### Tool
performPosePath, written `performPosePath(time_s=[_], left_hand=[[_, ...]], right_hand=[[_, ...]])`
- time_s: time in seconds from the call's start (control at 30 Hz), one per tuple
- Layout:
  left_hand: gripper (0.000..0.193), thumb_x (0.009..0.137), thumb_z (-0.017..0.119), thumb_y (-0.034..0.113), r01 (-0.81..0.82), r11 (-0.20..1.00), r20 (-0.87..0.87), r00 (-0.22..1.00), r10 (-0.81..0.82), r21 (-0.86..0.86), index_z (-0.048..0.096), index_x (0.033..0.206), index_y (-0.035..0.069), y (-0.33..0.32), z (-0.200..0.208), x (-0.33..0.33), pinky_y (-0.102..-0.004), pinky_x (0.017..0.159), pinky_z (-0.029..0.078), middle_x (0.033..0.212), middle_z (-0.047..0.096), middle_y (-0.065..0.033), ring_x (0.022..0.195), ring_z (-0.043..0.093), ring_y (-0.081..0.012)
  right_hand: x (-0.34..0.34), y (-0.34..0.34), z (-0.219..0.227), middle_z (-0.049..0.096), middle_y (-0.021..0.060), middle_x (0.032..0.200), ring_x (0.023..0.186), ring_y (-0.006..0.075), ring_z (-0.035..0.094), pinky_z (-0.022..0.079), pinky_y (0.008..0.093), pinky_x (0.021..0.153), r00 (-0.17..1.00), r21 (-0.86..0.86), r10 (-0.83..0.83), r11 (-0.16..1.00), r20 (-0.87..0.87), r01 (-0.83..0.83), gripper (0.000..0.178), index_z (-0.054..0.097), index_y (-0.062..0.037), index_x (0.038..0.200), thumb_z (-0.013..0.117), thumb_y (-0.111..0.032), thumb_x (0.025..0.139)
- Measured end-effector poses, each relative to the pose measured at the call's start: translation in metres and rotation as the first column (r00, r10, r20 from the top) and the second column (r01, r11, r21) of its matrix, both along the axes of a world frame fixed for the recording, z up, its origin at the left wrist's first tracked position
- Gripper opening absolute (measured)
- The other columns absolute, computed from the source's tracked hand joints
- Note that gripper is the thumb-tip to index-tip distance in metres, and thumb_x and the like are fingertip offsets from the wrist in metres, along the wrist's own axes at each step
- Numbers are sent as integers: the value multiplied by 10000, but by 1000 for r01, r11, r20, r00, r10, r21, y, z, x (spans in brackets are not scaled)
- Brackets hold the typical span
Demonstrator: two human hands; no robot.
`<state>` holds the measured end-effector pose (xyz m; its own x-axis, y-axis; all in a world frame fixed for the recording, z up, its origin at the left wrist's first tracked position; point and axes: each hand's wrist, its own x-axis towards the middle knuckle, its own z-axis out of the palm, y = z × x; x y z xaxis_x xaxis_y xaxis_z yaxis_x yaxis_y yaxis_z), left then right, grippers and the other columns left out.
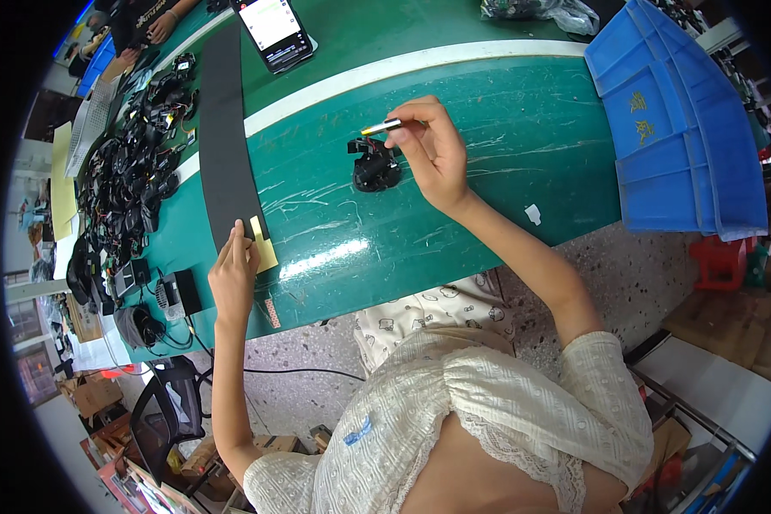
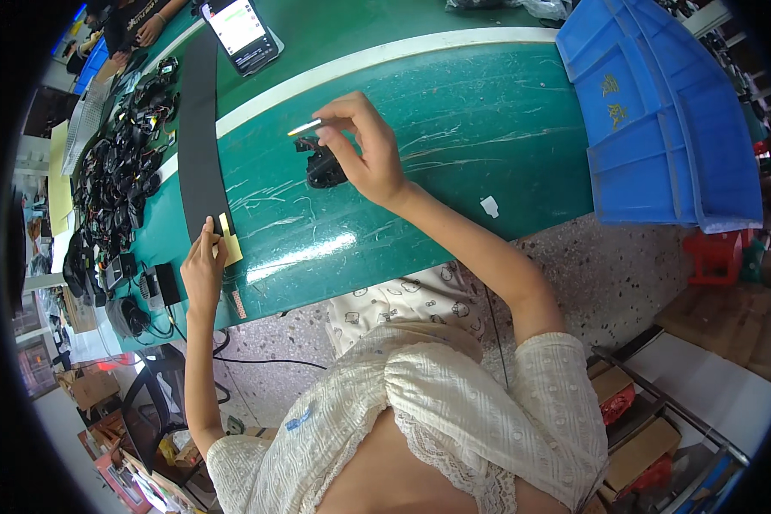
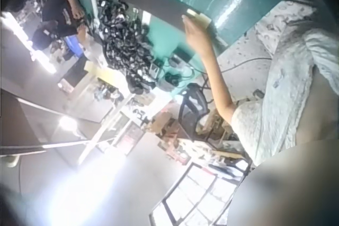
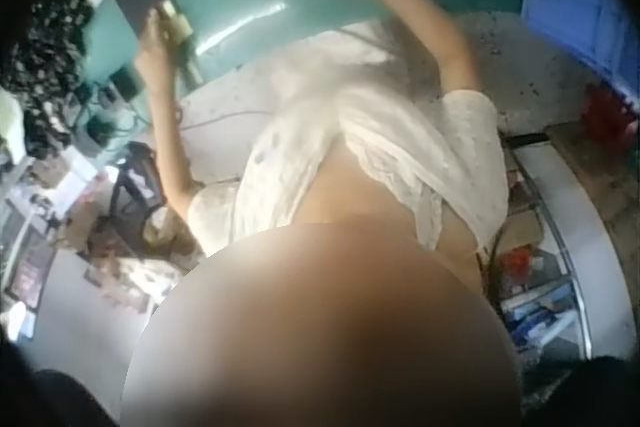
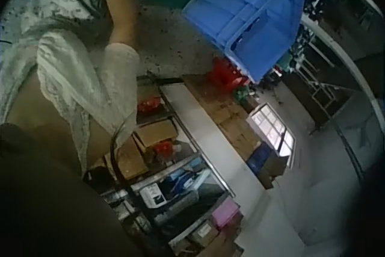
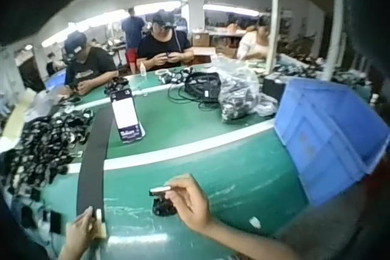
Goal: The person assembles small electronic devices, likely computer mice, at a workbench. They handle internal components, connect wires, and fit parts into the device casing. The person works on multiple units sequentially, using their hands to manipulate the small parts and wires.
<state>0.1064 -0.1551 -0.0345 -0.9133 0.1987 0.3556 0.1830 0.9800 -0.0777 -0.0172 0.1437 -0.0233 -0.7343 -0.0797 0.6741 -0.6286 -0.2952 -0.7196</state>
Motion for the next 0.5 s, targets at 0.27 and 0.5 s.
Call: performPosePath(time_s=[0.27, 0.5], left_hand=[[402, 759, 625, 43, -55, 996, 5, 999, 54, 76, 524, 1148, 45, 1, -1, 0, -296, 534, 486, 772, 629, -39, 642, 619, -191], [133, 794, 619, 97, -87, 991, -57, 994, 93, 105, 543, 900, 72, -6, 2, 0, -300, 475, 469, 710, 606, -25, 565, 602, -186]], right_hand=[[-2, -2, -3, 497, 92, 939, 760, 130, 545, 472, 234, 689, 1000, -19, -2, 1000, 13, 2, 143, 505, 36, 997, 523, 20, 855], [1, -5, -5, 480, 94, 979, 790, 127, 542, 489, 248, 711, 1000, 22, -7, 1000, -20, 8, 146, 481, 47, 1023, 487, 17, 880]])
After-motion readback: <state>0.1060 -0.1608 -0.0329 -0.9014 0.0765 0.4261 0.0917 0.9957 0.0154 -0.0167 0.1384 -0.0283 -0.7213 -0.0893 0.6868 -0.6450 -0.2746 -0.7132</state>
